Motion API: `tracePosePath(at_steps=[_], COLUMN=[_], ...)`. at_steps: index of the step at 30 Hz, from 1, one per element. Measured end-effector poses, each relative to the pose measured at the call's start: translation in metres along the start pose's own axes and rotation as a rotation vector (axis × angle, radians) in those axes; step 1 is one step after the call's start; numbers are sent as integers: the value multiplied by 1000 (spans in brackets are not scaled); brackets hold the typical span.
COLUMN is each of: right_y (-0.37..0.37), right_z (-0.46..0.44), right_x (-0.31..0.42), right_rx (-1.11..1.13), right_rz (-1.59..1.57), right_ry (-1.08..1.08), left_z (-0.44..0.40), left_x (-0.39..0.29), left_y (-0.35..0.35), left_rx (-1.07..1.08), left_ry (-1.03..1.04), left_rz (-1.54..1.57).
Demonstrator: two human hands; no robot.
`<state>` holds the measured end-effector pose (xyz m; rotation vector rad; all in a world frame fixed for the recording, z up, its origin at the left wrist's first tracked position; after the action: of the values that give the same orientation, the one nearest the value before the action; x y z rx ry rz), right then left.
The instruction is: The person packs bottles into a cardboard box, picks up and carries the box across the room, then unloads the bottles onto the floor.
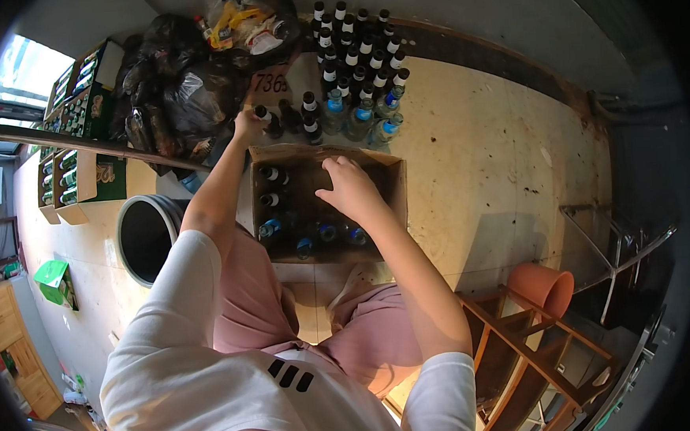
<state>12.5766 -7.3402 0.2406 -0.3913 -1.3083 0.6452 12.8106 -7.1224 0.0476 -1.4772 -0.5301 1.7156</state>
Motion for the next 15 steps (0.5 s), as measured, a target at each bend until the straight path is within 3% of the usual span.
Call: tracePosePath(at_steps=[4,8,11,12,14,15], right_y=[2,9,16,20,32,42], right_z=[2,2,-4,-8,-23,-28], right_x=[-1,-6,-7,-8,-11,-12], right_rx=[22,34,69,93,115,135], right_rz=[0,-1,-5,-14,34,82], right_ry=[-4,-6,9,17,13,15], left_z=[-6,-2,-15,-15,-13,6], left_x=[2,0,19,16,13,-10], left_y=[5,3,6,1,-11,-34], left_rx=[-87,-16,-15,104,215,287], left_ry=[-51,-35,-22,66,149,90], left_rz=[250,217,99,-199,-501,-577])
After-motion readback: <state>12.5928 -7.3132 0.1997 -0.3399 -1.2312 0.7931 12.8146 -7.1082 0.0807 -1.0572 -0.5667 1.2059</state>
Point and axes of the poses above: each hand's wrist, its own z-axis away from the middle knuckle, its own y-axis out of the palm, x = y × z, the point moved 2 cm from there along -z, towards the middle knuckle, and after that the axes turned 10 degrees about -z, right-handed, at the moved point
